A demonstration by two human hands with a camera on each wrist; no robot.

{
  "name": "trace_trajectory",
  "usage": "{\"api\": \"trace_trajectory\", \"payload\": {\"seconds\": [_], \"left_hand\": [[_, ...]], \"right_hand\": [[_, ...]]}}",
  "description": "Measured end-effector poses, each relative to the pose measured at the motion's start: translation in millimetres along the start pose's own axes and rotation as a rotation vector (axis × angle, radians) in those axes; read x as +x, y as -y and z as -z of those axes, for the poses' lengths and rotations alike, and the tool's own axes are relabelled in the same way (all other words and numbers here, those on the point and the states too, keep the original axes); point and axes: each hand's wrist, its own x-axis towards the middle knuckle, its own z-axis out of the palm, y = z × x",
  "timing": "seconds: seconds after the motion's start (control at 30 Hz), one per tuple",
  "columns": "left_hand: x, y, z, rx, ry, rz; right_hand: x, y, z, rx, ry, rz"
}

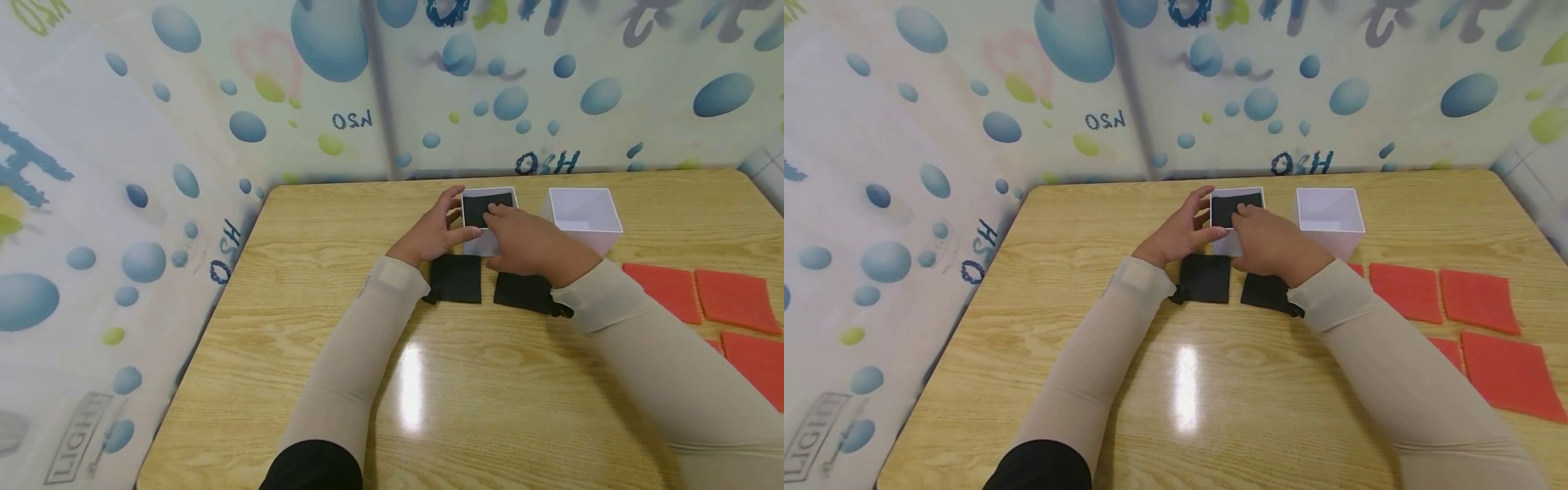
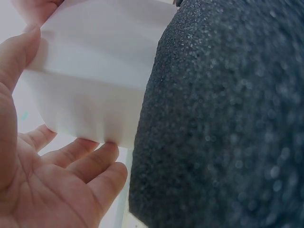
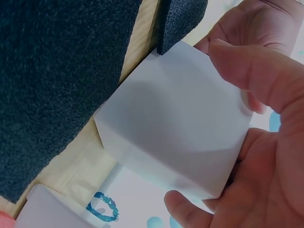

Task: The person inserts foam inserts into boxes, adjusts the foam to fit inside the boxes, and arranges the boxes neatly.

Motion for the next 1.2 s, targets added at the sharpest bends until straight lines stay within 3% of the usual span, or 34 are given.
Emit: {"api": "trace_trajectory", "payload": {"seconds": [0.83, 1.2], "left_hand": [[2.2, 1.0, -1.5, 0.027, -0.01, 0.001], [2.5, 1.8, -0.2, 0.054, -0.012, -0.004]], "right_hand": [[4, -2, -14.4, 0.042, -0.077, -0.029], [2, -6, -18.5, 0.117, -0.105, 0.005]]}}
